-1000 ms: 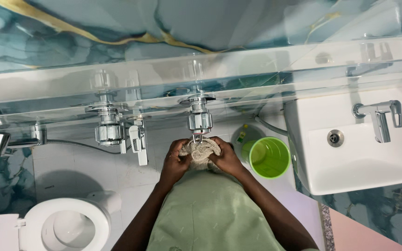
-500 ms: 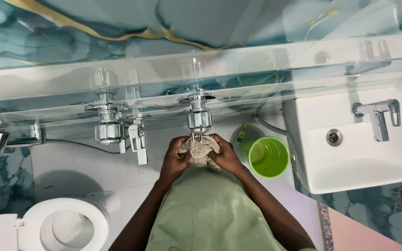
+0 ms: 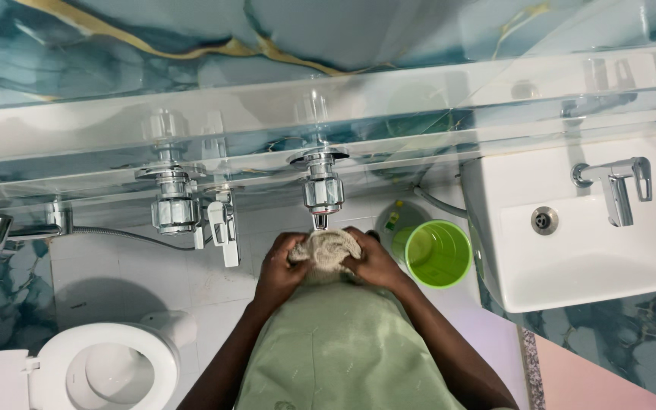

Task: The person wipes several chrome bathroom faucets and a white sink basin using a cloth.

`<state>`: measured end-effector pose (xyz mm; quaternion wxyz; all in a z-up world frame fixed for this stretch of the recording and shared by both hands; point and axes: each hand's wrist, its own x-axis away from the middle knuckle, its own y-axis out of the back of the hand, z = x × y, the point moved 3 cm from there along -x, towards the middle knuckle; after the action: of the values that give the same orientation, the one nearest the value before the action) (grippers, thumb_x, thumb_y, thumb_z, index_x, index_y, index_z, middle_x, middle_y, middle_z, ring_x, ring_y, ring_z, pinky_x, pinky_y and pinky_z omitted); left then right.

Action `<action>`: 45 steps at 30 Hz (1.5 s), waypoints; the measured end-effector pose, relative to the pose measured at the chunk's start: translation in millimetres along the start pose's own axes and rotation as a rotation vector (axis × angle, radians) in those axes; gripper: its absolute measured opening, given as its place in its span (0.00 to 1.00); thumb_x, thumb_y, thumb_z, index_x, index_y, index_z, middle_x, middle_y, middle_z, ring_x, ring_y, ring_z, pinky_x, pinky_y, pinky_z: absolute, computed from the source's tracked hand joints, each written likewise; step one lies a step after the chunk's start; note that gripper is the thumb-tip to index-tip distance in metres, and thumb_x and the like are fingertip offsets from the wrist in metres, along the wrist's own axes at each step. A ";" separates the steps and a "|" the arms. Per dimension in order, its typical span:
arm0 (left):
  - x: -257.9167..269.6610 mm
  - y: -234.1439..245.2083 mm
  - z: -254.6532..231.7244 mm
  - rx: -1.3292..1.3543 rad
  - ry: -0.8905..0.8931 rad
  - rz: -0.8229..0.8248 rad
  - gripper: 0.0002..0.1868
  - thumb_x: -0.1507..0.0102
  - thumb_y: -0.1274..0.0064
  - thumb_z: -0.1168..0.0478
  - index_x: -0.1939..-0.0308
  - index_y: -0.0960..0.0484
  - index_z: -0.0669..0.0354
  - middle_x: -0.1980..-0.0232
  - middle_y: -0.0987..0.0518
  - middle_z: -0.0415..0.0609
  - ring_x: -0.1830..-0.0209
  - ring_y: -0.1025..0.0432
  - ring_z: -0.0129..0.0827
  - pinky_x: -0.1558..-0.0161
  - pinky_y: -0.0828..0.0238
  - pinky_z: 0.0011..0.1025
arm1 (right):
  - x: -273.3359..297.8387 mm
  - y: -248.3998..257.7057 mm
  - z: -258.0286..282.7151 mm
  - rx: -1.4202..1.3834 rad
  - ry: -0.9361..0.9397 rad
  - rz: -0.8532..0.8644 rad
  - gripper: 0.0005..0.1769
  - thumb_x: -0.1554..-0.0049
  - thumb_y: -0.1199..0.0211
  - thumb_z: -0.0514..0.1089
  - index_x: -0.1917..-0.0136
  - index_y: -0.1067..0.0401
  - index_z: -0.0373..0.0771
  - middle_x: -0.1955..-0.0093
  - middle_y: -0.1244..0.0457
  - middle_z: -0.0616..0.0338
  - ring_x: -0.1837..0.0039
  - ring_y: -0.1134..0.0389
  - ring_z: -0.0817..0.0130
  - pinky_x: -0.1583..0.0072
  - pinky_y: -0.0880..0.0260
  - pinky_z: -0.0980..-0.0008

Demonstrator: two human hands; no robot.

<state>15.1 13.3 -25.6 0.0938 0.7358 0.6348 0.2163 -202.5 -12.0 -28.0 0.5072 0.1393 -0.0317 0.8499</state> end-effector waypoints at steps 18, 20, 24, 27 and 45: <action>-68.8 8.6 -35.6 0.240 -0.094 -0.315 0.25 0.34 0.43 0.64 0.33 0.28 0.58 0.42 0.19 0.49 0.63 0.25 0.25 0.68 0.27 0.27 | -74.2 19.1 16.5 -0.048 0.261 -0.416 0.24 0.44 0.43 0.26 0.35 0.30 0.33 0.44 0.31 0.53 0.42 0.30 0.68 0.41 0.30 0.69; -59.1 10.7 -41.4 0.194 -0.064 -0.295 0.27 0.33 0.45 0.62 0.30 0.31 0.59 0.42 0.19 0.49 0.66 0.25 0.21 0.67 0.25 0.26 | -62.7 17.6 26.4 -0.009 0.161 -0.398 0.24 0.43 0.41 0.28 0.33 0.30 0.34 0.45 0.30 0.55 0.48 0.32 0.68 0.48 0.32 0.67; -53.5 11.8 -40.9 0.134 0.020 -0.233 0.28 0.31 0.47 0.60 0.27 0.33 0.57 0.49 0.16 0.48 0.68 0.24 0.21 0.68 0.26 0.25 | -59.1 19.2 49.7 0.095 0.119 -0.417 0.25 0.45 0.38 0.31 0.33 0.29 0.35 0.47 0.28 0.54 0.55 0.31 0.66 0.58 0.31 0.63; -65.5 0.6 -7.0 0.195 0.105 -0.206 0.29 0.30 0.49 0.60 0.25 0.36 0.56 0.56 0.17 0.52 0.70 0.27 0.23 0.68 0.29 0.25 | -65.2 22.4 66.6 0.245 0.108 -0.451 0.29 0.50 0.36 0.32 0.34 0.28 0.37 0.48 0.28 0.51 0.55 0.26 0.61 0.54 0.27 0.63; -14.3 13.1 -30.1 0.262 -0.062 -0.223 0.25 0.40 0.52 0.78 0.39 0.26 0.58 0.44 0.20 0.54 0.49 0.21 0.37 0.61 0.21 0.31 | -17.1 30.1 88.0 0.311 0.343 -0.252 0.26 0.53 0.30 0.28 0.41 0.22 0.40 0.40 0.30 0.53 0.39 0.28 0.59 0.40 0.27 0.65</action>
<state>12.1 -7.1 3.7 0.0399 0.6732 0.7319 0.0974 -203.0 -58.3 54.5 0.5794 0.0721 0.2035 0.7859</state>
